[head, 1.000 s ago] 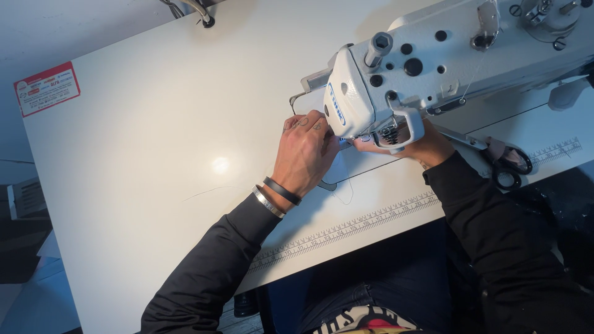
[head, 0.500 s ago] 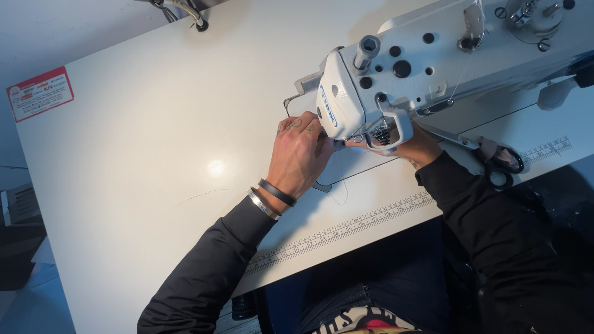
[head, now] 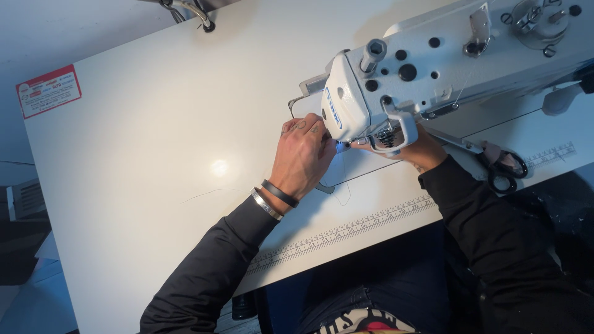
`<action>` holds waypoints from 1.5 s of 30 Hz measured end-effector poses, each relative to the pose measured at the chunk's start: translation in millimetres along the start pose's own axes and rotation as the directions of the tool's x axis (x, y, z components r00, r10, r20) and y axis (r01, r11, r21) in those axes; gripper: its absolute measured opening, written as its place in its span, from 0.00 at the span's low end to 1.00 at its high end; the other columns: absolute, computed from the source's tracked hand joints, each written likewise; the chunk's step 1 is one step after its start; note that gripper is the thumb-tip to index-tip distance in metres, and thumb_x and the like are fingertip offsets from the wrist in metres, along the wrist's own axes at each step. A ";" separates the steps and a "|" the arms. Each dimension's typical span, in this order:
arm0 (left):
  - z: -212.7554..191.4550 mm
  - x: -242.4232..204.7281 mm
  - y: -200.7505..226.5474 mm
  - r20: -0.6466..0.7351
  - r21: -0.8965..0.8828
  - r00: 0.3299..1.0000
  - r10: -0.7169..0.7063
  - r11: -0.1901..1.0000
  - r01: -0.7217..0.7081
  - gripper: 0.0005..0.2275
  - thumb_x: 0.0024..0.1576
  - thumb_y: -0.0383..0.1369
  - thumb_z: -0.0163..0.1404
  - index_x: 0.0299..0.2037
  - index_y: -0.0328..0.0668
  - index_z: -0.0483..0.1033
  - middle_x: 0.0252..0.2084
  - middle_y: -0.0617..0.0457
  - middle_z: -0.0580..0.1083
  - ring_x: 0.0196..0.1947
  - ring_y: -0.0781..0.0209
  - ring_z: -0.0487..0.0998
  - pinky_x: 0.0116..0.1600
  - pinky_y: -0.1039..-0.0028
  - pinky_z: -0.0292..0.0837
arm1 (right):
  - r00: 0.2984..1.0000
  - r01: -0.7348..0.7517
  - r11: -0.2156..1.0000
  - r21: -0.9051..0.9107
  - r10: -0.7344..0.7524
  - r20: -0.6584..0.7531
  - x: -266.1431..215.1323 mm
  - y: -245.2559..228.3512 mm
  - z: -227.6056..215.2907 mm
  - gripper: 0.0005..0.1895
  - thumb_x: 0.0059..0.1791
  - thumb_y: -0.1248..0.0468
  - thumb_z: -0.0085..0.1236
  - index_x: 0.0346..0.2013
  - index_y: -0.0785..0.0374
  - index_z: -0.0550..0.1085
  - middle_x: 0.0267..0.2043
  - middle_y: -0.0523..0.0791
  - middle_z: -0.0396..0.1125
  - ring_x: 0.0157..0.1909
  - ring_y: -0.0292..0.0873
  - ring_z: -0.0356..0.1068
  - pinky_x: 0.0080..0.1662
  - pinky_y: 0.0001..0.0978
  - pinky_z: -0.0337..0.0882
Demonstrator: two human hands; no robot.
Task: Threading a needle on an industrial sewing machine and preparing leather pieces.
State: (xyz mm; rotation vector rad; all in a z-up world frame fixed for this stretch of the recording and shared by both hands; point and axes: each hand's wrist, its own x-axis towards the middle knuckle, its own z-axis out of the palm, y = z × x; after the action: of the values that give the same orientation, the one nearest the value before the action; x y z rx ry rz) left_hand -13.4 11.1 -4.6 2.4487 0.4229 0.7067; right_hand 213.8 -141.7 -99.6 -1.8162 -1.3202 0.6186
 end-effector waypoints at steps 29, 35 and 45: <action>-26.4 -16.2 9.9 -0.013 -0.135 0.993 -0.119 0.984 0.116 0.03 0.53 0.23 0.54 0.34 0.36 0.74 0.34 0.50 0.74 0.31 0.54 0.77 0.44 0.67 0.74 | 1.000 -0.025 0.926 -0.376 0.029 0.006 -6.9 -54.8 -21.7 0.28 0.42 0.50 0.74 0.47 0.65 0.77 0.42 0.51 0.75 0.43 0.54 0.75 0.45 0.43 0.74; -66.1 -39.2 62.1 0.107 -0.297 0.939 -0.327 0.891 0.344 0.02 0.56 0.26 0.55 0.36 0.39 0.77 0.37 0.52 0.78 0.26 0.60 0.76 0.32 0.74 0.72 | 0.972 0.236 0.913 -0.331 -0.221 0.083 -60.2 -159.0 -61.0 0.13 0.43 0.59 0.71 0.39 0.58 0.81 0.39 0.43 0.75 0.36 0.39 0.76 0.35 0.30 0.76; -98.3 -40.3 122.8 0.299 -0.347 0.917 -0.263 0.865 0.362 0.03 0.57 0.30 0.58 0.38 0.41 0.80 0.32 0.53 0.77 0.22 0.65 0.71 0.31 0.75 0.67 | 0.845 0.494 0.785 -0.375 -0.535 -0.006 -92.9 -244.7 -46.2 0.15 0.42 0.68 0.71 0.43 0.60 0.79 0.40 0.41 0.67 0.41 0.42 0.71 0.41 0.35 0.74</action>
State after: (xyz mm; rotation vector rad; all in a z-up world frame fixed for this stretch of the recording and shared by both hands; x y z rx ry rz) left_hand -84.3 -63.2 121.2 1.9835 0.5124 0.3080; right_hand 82.2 -207.8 121.6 -1.6142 -1.8472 -0.0335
